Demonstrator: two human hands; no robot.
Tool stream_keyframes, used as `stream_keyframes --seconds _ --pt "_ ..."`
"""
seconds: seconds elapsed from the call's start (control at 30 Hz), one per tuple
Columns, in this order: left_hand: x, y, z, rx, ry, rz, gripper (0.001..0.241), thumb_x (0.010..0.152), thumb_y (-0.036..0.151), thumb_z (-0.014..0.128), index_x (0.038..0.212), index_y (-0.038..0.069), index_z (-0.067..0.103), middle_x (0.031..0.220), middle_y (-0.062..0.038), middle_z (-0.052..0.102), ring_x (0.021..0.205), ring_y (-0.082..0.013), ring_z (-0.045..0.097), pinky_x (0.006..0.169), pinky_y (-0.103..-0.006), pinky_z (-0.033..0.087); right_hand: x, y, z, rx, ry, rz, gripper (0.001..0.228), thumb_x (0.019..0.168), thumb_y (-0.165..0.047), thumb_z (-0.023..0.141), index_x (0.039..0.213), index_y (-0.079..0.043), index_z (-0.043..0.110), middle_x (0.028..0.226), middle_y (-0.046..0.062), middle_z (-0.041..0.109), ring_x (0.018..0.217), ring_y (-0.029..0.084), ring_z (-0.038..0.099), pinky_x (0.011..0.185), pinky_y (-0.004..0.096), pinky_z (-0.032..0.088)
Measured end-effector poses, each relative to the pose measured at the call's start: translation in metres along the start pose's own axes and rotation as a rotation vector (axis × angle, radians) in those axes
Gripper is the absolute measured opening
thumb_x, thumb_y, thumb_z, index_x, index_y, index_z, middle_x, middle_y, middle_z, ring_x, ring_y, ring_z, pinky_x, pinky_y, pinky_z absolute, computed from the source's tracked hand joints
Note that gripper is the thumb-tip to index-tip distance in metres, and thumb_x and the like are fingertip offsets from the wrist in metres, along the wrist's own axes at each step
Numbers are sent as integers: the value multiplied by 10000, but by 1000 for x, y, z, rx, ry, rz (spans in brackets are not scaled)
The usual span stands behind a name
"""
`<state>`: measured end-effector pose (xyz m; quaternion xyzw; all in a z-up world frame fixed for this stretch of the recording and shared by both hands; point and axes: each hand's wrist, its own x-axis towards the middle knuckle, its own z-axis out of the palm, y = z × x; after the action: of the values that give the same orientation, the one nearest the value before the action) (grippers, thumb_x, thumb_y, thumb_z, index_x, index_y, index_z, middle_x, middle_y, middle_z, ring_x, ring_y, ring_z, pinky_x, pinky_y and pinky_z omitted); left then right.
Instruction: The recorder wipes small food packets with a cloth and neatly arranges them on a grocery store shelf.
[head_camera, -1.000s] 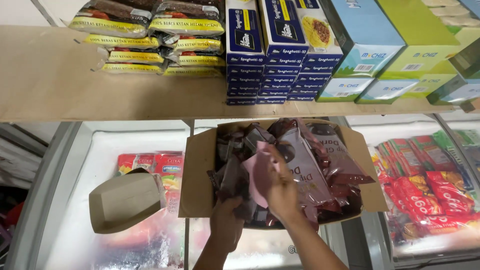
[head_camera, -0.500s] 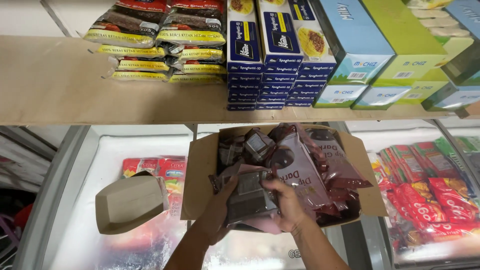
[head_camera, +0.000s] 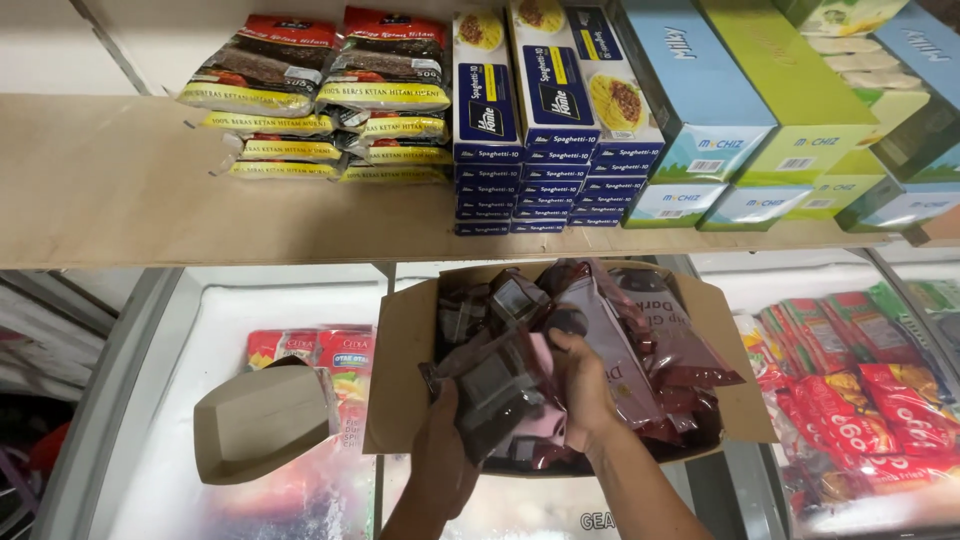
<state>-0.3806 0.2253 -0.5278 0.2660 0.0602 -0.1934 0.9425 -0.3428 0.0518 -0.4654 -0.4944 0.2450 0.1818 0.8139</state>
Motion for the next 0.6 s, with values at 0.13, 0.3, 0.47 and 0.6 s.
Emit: stream_keyframes --seconds 0.13,0.3,0.47,0.6 --pt "-4 28 3 -63 68 31 517 1039 356 381 1398 14 526 1294 -170 679 1144 -310 684 1020 -460 539 67 26 -69 -39 -8 -410 280 1008 -295 572 1023 -22 634 844 174 565 655 300 543 664 540 556" --pt "11 3 -29 -1 28 94 421 1011 126 478 1428 74 499 1340 -130 634 1183 -276 648 1047 -473 521 -18 15 25 -256 -110 -909 272 1064 -204 490 1268 -50 584 1227 195 626 1080 307 632 977 541 448" --pt "7 -3 -18 222 93 137 485 963 -1 517 1445 54 505 1454 -122 594 1268 -231 625 1067 -398 499 -6 60 15 -1394 -14 -1283 501 1097 -217 458 1566 -43 432 1648 215 433 1484 474 371 1165 495 266" --pt "-5 -6 -9 236 48 137 508 942 -26 534 1437 75 481 1428 -131 592 1244 -247 634 1066 -428 528 42 51 -10 -537 14 -350 527 1061 -329 424 1563 -170 416 1530 183 593 1289 339 611 1049 410 491"
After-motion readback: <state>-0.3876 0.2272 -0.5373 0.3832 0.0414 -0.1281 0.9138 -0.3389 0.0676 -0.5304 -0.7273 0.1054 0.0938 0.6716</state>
